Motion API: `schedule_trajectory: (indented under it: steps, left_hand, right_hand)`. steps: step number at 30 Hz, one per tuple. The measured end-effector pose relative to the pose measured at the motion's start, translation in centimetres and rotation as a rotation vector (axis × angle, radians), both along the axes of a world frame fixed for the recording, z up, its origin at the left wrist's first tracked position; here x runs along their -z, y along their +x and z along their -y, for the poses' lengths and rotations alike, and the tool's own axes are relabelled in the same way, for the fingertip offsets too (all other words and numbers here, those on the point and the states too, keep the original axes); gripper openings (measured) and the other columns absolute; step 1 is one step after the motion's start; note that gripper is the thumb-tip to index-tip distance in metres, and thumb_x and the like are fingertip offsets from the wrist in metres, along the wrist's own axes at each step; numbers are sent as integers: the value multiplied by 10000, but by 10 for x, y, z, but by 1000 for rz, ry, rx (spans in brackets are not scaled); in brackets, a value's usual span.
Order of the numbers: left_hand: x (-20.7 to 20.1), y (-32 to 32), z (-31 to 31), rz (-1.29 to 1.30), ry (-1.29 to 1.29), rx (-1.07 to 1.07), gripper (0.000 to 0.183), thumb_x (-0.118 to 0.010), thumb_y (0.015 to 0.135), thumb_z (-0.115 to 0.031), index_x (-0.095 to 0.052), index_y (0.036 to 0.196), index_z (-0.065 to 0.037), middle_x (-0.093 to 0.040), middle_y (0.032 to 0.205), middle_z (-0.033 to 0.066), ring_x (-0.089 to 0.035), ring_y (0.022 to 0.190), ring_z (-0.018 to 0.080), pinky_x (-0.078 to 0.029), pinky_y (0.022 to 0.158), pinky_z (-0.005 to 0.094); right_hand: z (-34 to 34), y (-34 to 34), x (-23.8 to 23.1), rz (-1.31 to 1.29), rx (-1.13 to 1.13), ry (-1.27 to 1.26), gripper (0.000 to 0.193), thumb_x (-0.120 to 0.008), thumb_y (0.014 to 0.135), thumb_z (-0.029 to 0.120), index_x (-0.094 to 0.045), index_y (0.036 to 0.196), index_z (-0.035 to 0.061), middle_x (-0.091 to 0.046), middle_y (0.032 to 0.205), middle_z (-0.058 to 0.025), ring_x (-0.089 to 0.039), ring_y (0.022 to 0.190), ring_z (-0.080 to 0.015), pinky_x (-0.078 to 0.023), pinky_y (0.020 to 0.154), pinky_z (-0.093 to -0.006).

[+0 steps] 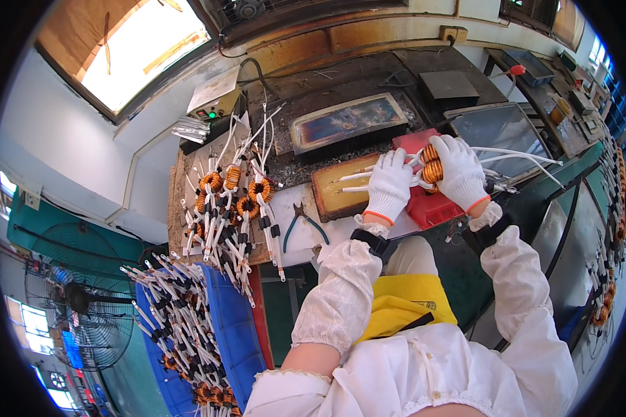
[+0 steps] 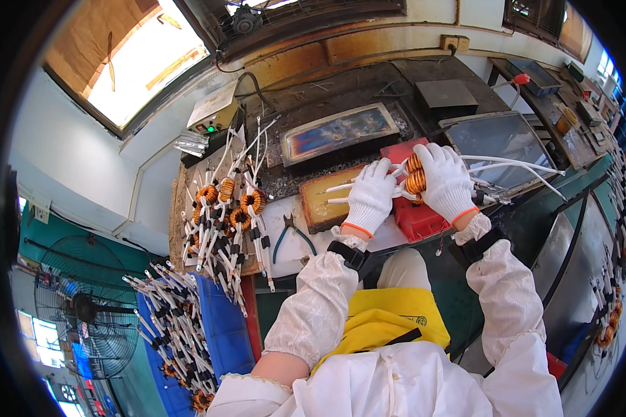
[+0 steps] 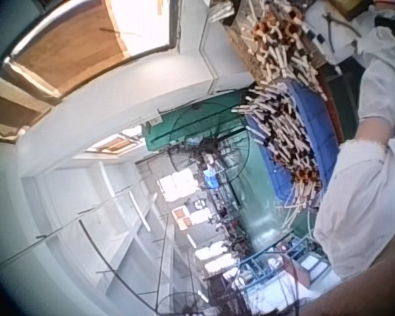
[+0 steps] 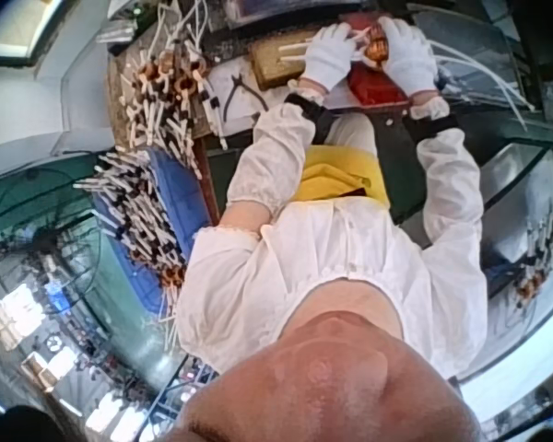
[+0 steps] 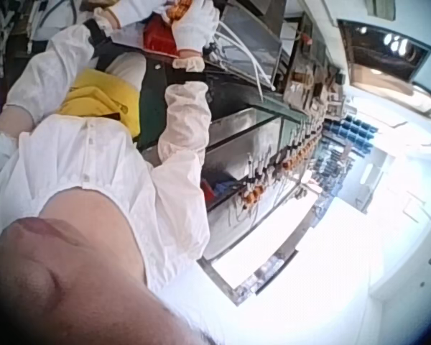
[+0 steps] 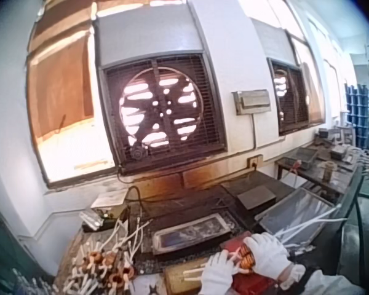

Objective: The person picks up a coil assembly, dips its wire ends into a flux container, and then submerges them into a molten solder bath. After soldering, the person places the assembly onto a metal rack and repeats the process with another assembly.

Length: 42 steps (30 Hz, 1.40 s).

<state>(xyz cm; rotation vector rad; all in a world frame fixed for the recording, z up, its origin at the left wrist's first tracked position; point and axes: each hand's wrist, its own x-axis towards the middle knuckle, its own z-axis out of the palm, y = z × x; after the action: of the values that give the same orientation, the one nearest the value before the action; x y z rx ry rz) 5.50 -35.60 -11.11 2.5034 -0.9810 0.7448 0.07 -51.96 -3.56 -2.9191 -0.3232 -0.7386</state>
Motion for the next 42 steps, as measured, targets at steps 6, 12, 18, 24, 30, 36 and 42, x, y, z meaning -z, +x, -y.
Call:
schedule_trajectory:
  steps: [6,12,18,24,30,36,42]
  left_hand:
    - [2,1,0,1,-25,13,226,-616,787,-229,-658,890,-32,-551,1073,103,-539,1061,278,-440,926,386]
    - [2,-1,-1,-68,-15,4,236,-615,798,-244,-660,910,-40,-546,1109,107,-527,1097,286,-431,941,389]
    - [3,-1,-2,-79,-24,-4,234,-612,801,-236,-656,926,-43,-543,1123,109,-525,1102,287,-433,936,389]
    - [5,0,-2,-65,-13,0,236,-612,802,-238,-654,928,-43,-539,1126,105,-526,1099,287,-441,926,390]
    - [7,0,-2,-57,-21,-5,243,-616,803,-242,-654,932,-40,-538,1124,104,-530,1093,291,-441,930,392]
    - [5,-1,-1,-78,-22,-4,260,-620,805,-254,-656,945,-38,-539,1127,101,-530,1099,289,-439,937,395]
    - [1,-1,0,-69,-14,-3,248,-614,805,-251,-659,937,-45,-546,1111,105,-528,1099,291,-434,936,392]
  right_hand:
    - [-2,0,-1,10,9,-34,598,-741,609,78,-503,1158,89,-545,1080,-128,-523,1036,-329,-438,890,-412]
    - [-4,1,-2,-4,14,-49,591,-745,614,91,-503,1152,90,-547,1081,-128,-525,1037,-329,-440,884,-413]
    - [-4,2,-2,-3,9,-49,585,-742,619,98,-505,1154,91,-549,1085,-127,-526,1041,-329,-440,889,-412]
    - [-5,2,-2,1,15,-49,583,-741,622,101,-505,1155,93,-550,1085,-126,-526,1042,-327,-443,887,-410]
    - [-5,2,-2,4,12,-52,584,-739,623,93,-502,1156,93,-549,1087,-125,-526,1041,-328,-444,883,-411]
    - [-2,3,2,30,0,-39,594,-737,617,80,-501,1162,90,-549,1092,-125,-524,1043,-332,-443,886,-412]
    - [-1,2,1,2,4,-9,614,-734,600,67,-502,1169,89,-547,1099,-127,-520,1050,-334,-439,896,-415]
